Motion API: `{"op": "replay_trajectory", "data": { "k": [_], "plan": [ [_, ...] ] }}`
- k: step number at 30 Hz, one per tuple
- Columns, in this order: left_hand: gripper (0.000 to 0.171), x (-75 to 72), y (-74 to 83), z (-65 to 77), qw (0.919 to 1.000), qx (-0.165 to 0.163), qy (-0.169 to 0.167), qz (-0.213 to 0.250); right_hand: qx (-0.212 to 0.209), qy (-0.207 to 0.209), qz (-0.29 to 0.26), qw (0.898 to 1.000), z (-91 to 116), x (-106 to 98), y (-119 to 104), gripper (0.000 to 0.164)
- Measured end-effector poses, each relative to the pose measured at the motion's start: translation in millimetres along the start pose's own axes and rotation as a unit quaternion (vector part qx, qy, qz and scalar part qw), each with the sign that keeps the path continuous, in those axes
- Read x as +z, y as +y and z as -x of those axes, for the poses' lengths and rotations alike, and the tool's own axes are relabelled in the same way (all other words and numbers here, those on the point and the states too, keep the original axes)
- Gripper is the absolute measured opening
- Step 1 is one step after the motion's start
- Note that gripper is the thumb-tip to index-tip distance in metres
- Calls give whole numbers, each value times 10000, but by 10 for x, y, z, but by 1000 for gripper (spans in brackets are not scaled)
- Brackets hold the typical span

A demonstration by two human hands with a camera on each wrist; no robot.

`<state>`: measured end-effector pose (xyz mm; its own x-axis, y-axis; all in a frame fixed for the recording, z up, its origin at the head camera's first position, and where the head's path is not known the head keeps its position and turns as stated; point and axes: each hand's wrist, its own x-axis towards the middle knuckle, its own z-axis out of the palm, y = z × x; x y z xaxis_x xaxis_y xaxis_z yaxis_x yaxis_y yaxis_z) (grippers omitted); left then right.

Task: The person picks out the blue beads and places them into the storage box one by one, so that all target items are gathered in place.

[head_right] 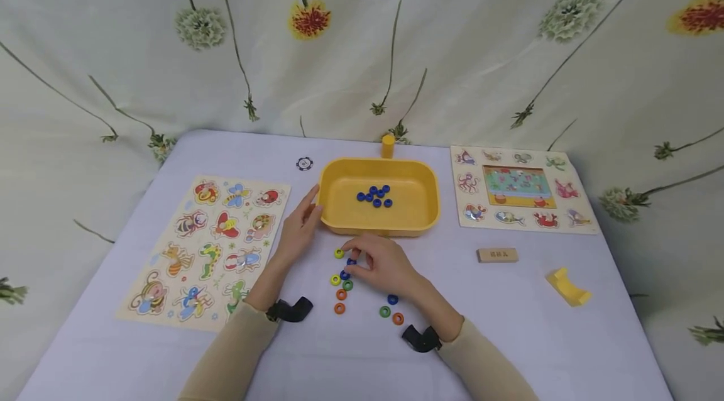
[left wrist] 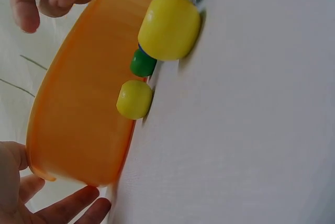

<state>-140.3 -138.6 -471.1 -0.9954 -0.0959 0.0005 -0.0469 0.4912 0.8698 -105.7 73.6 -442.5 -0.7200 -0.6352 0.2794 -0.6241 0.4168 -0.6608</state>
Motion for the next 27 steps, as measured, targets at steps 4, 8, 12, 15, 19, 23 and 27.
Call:
{"op": "replay_trajectory", "data": {
  "k": [4,8,12,15,19,23,27],
  "plan": [
    [46,12,-9,2,10000,33,36,8,236,-175,127,9995,0,64,28,31],
    [46,14,-6,2,10000,74,44,-7,281,-193,247,9991,2,101,83,31],
    [46,12,-6,2,10000,42,9,5,342,-239,356,9985,5,148,156,31],
    [46,11,-9,3,10000,21,-5,10,413,-287,415,9979,11,188,208,29],
    [46,14,-10,1,10000,30,-6,-1,485,-348,518,9969,18,237,261,28],
    [46,15,-7,4,10000,51,15,11,513,-389,639,9959,18,265,284,27],
    [46,14,-11,5,9999,80,53,31,549,-398,743,9949,8,274,286,25]
  ]
}}
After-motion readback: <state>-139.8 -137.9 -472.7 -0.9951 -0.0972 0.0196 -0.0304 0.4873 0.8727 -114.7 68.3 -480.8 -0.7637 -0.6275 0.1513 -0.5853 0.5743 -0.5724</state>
